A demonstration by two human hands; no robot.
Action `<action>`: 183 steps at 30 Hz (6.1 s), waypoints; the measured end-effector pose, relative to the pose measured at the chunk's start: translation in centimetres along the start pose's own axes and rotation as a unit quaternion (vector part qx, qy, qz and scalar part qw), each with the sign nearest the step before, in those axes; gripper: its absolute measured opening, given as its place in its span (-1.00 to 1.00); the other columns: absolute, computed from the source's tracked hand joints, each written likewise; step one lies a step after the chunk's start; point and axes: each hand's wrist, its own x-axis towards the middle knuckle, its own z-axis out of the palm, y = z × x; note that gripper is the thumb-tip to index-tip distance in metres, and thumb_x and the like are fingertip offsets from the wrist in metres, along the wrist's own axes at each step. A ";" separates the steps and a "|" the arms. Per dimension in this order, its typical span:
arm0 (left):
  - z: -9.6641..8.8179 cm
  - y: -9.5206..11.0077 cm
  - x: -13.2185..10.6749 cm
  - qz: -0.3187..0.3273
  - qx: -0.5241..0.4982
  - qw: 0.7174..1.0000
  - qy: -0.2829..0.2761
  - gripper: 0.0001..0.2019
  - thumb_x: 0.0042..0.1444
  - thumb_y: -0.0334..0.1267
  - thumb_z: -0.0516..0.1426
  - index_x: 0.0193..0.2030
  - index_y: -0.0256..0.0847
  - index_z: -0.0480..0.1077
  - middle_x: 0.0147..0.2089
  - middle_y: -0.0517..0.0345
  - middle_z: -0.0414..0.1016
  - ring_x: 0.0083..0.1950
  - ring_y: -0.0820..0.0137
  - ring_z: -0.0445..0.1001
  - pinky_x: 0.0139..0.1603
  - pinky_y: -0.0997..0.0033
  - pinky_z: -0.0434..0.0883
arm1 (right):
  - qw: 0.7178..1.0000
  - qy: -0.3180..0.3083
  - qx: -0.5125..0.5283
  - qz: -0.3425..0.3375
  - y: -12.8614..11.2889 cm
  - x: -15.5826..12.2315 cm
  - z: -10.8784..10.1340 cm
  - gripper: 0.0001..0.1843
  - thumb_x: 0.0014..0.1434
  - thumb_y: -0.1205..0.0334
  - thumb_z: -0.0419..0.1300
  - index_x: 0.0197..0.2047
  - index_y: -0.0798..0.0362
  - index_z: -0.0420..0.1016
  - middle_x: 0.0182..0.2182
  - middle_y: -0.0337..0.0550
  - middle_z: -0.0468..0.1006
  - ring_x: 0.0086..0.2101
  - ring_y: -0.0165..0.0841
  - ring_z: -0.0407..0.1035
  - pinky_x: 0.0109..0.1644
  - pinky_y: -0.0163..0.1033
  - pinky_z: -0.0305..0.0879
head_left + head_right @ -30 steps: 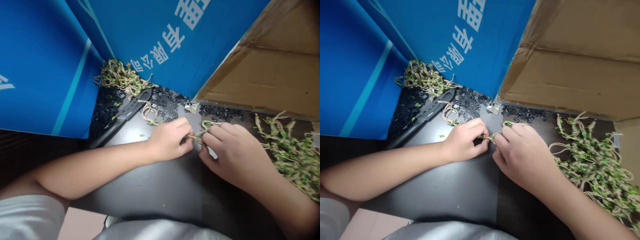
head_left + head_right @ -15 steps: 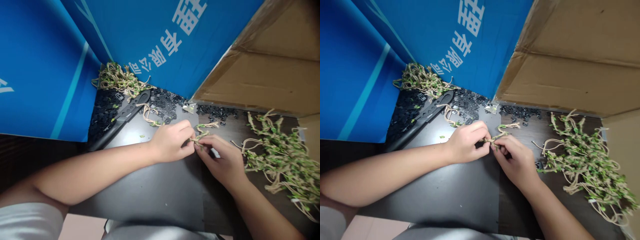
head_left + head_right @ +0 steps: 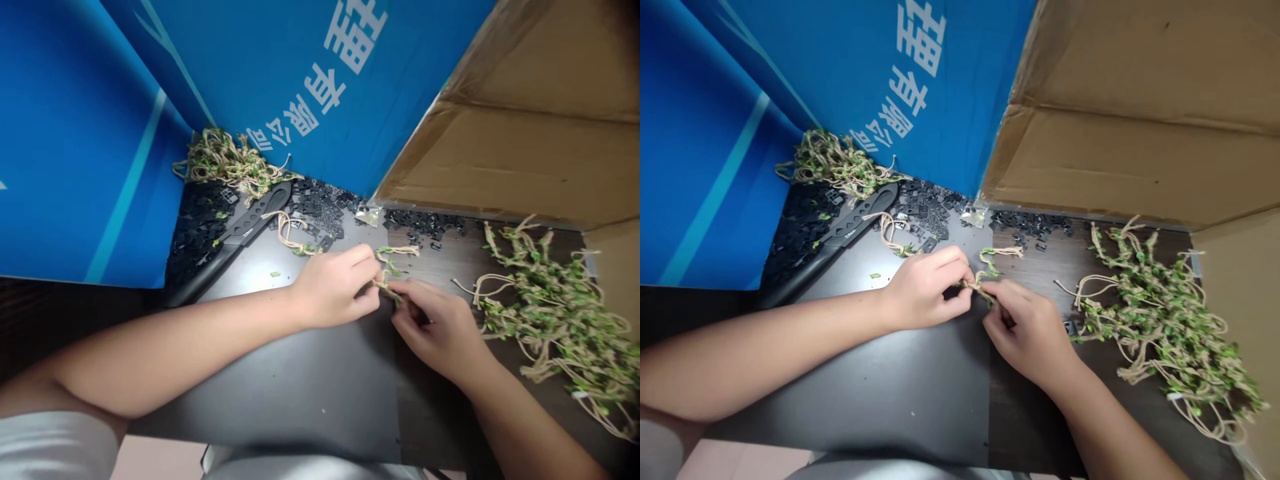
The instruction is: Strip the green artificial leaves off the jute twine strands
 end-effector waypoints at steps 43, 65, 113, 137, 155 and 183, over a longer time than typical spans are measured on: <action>-0.4 -0.5 0.1 -0.001 -0.091 0.996 -0.012 -0.90 0.24 -0.34 0.12 -0.23 -0.23 0.48 -0.19 0.08 0.55 -0.20 0.40 0.54 -0.22 0.44 0.50 | 0.999 0.030 0.004 -0.021 0.3 0.8 -0.3 -0.76 0.36 0.39 0.17 0.03 -0.02 0.53 -0.40 -0.23 0.54 -0.38 -0.37 0.38 -0.31 -0.28 0.27; -0.3 -0.6 0.0 0.019 -0.115 0.993 -0.026 -0.89 0.25 -0.30 0.15 -0.18 -0.22 0.51 -0.15 0.09 0.56 -0.29 0.47 0.53 -0.28 0.49 0.47 | 0.998 0.053 -0.023 -0.032 0.3 1.0 -0.1 -0.85 0.29 0.21 0.32 -0.07 -0.05 0.50 -0.03 -0.05 0.54 -0.04 -0.19 0.42 0.06 -0.02 0.33; -0.3 -0.4 0.2 -0.006 -0.125 0.992 0.002 -0.94 0.21 -0.36 0.18 -0.23 -0.24 0.50 -0.21 0.11 0.53 -0.23 0.43 0.54 -0.20 0.46 0.50 | 0.997 0.064 0.000 -0.032 0.1 0.8 0.5 -0.84 0.28 0.39 0.28 -0.11 -0.01 0.45 -0.22 -0.15 0.63 -0.18 -0.27 0.47 -0.06 -0.13 0.38; -0.5 -1.2 0.7 -0.133 -0.148 0.977 0.081 -0.97 0.16 -0.39 0.21 -0.31 -0.22 0.45 -0.26 0.20 0.43 -0.30 0.49 0.38 -0.28 0.45 0.31 | 0.979 0.121 -0.162 0.031 1.0 0.2 -2.6 -0.50 0.22 0.42 0.19 0.21 -0.01 0.53 -0.34 -0.22 0.58 -0.39 -0.36 0.44 -0.26 -0.25 0.37; -0.5 -0.8 0.3 -0.003 -0.118 0.993 -0.018 -0.90 0.26 -0.28 0.17 -0.22 -0.25 0.47 -0.19 0.07 0.51 -0.23 0.41 0.50 -0.24 0.43 0.44 | 0.997 0.029 -0.022 -0.070 -1.4 0.9 -2.5 -0.41 0.31 0.35 0.25 0.38 -0.06 0.30 0.15 0.00 0.51 0.13 -0.19 0.44 0.26 -0.06 0.37; -0.8 -0.7 0.2 0.041 -0.117 0.987 -0.103 -0.88 0.29 -0.25 0.13 -0.14 -0.20 0.47 -0.21 0.16 0.53 -0.29 0.47 0.50 -0.29 0.48 0.39 | 0.998 0.001 0.049 0.025 -0.4 0.3 -1.3 -0.81 0.35 0.33 0.20 -0.05 -0.08 0.60 -0.37 -0.27 0.64 -0.45 -0.45 0.48 -0.37 -0.34 0.31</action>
